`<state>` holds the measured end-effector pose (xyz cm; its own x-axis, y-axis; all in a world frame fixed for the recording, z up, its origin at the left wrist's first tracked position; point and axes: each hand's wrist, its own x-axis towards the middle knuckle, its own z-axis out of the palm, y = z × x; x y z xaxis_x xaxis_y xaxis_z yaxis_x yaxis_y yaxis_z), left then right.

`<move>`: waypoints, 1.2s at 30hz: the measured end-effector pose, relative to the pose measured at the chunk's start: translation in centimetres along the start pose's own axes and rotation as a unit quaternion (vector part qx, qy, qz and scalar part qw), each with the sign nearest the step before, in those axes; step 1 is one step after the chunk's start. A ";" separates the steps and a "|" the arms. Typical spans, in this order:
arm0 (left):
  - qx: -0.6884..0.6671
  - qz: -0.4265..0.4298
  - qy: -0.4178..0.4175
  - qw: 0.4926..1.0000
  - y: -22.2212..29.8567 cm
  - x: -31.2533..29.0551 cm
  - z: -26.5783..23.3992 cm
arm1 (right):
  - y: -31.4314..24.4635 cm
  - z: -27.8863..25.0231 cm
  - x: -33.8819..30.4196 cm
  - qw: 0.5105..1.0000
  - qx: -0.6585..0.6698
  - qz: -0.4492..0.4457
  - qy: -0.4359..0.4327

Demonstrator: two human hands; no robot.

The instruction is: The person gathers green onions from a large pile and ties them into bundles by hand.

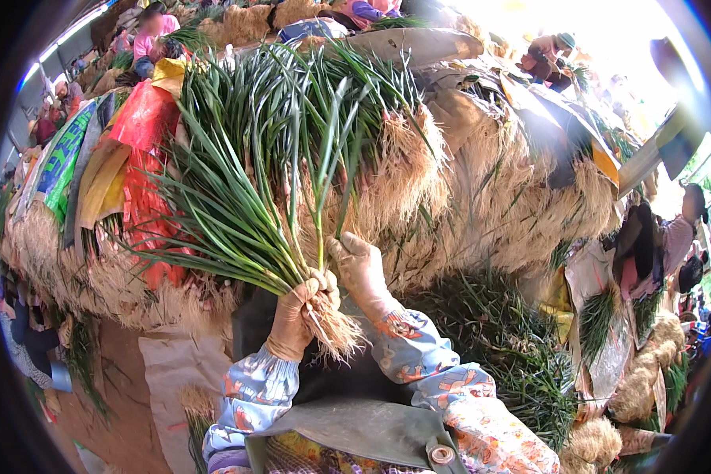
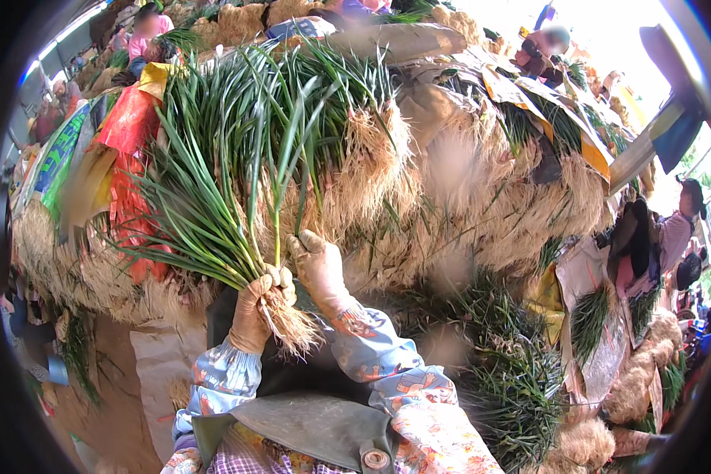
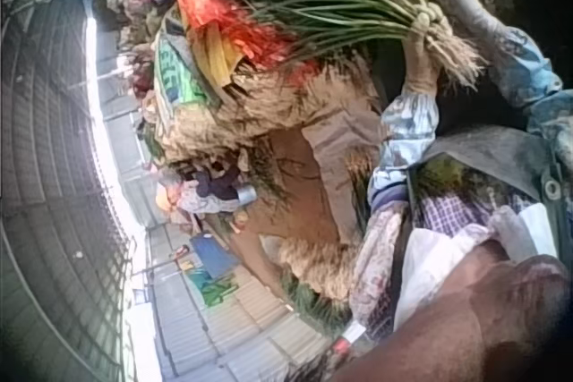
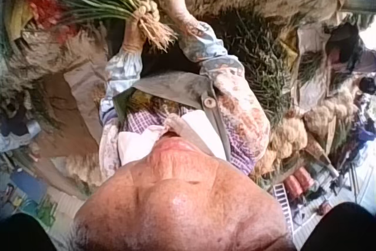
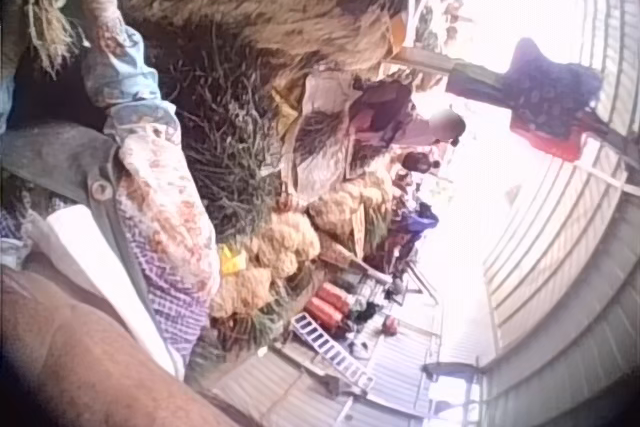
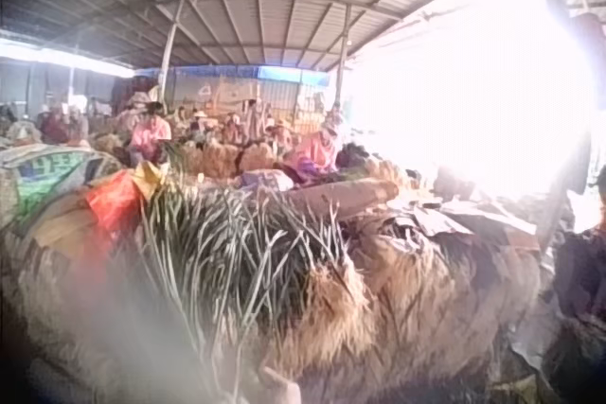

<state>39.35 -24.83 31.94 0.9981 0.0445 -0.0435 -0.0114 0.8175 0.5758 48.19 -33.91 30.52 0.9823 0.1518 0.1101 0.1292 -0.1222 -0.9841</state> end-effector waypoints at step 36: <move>0.078 -0.074 0.106 0.988 1.4 -2.2 -0.8 | -1.0 -0.1 -0.3 0.964 -0.172 -0.194 -0.054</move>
<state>37.06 -23.32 32.14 0.9524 0.0635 -0.2983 0.1607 0.7267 0.6679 47.80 -33.89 31.49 0.8332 0.3506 0.4275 0.5402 -0.3517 -0.7645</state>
